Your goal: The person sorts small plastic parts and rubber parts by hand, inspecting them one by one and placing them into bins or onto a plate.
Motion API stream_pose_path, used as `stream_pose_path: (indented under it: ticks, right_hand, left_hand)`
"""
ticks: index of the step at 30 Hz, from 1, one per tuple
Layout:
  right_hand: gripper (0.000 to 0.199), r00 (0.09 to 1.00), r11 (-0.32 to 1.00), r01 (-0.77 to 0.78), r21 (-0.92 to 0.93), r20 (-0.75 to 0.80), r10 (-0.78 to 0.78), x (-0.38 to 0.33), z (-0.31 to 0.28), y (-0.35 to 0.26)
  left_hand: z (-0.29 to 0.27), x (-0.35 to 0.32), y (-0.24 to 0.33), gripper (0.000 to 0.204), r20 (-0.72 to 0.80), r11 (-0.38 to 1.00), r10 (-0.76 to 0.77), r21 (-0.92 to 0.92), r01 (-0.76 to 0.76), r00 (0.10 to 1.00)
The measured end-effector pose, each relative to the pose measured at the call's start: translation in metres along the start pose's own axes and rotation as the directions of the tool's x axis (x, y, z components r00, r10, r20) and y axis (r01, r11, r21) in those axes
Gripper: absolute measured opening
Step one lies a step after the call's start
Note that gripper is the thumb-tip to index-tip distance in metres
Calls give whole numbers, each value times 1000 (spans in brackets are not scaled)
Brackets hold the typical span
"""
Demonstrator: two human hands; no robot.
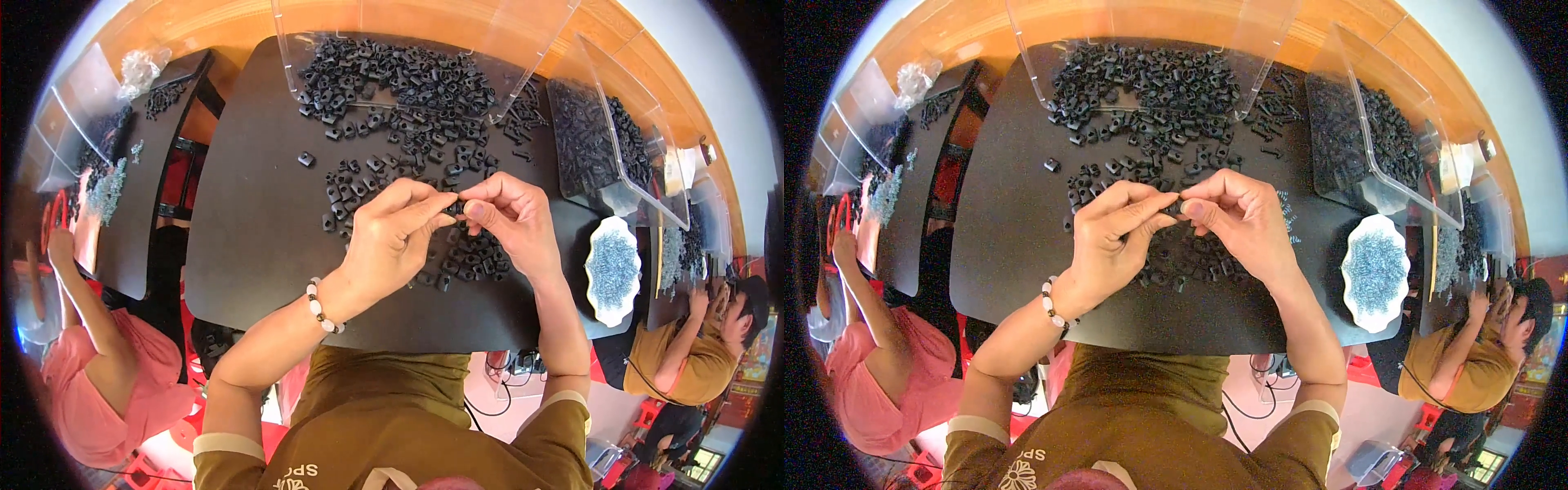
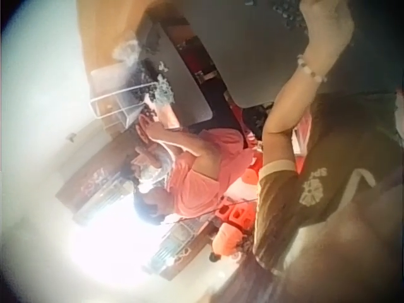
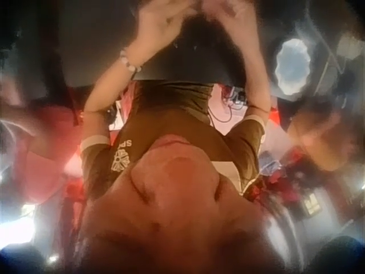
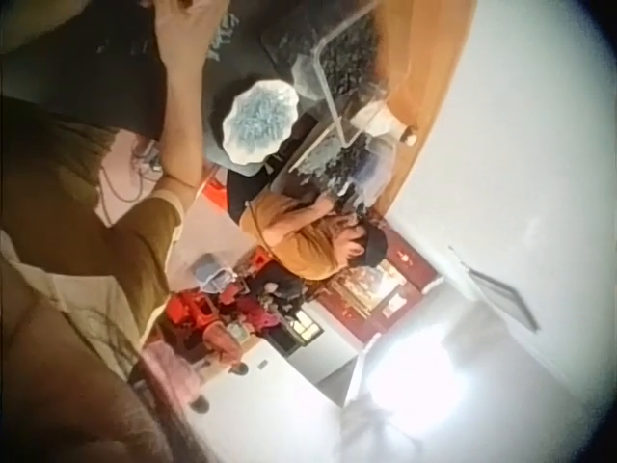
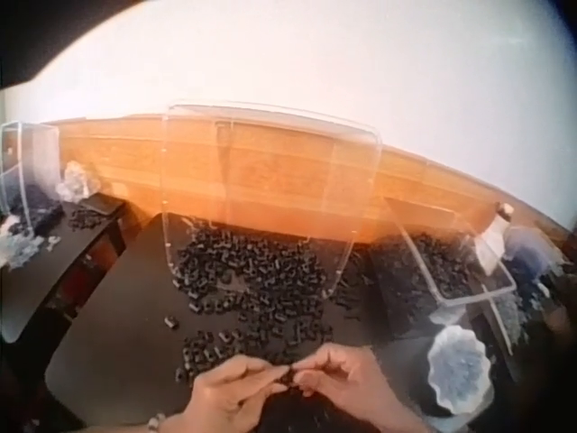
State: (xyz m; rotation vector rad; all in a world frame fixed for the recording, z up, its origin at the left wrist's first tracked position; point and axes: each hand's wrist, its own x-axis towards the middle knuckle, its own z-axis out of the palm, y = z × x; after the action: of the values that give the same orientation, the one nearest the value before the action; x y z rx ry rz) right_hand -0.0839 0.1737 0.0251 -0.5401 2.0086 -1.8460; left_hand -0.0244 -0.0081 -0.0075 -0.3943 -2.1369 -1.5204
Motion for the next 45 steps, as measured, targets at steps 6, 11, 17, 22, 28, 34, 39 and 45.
stream_pose_path:
  ticks: [6,11,17,22,28,34,39,45]
  right_hand:
    - [16,998,998,-30,54,57,27,4,-8,5]
    - [8,997,958,68,-278,-12,-75,-1,-1,-2]
    - [14,983,966,152,-207,-66,-169,-6,11,5]
    - [17,991,987,129,-95,-25,-131,-1,9,10]
    - [17,985,985,164,-57,-39,-167,1,6,12]
    - [15,983,983,182,2,-32,-182,4,7,17]
    - [13,979,978,198,-61,-28,-200,4,11,13]
    - [12,991,986,112,-121,-62,-120,-4,9,5]
  left_hand:
    - [1,2,0,35,19,1000,25,12,-25,1000]
    - [1,1,0,35,-13,999,46,-4,-46,999]
    - [-5,0,-8,32,44,992,123,-5,-123,991]
    - [-9,3,-12,33,59,996,60,-76,-56,996]
    - [-5,4,-15,33,67,987,46,-157,-35,997]
    - [2,1,-16,33,21,992,80,-101,-78,997]
    - [4,-3,-11,34,-75,989,124,-78,-130,989]
    - [7,-3,-8,34,-50,981,193,10,-193,980]
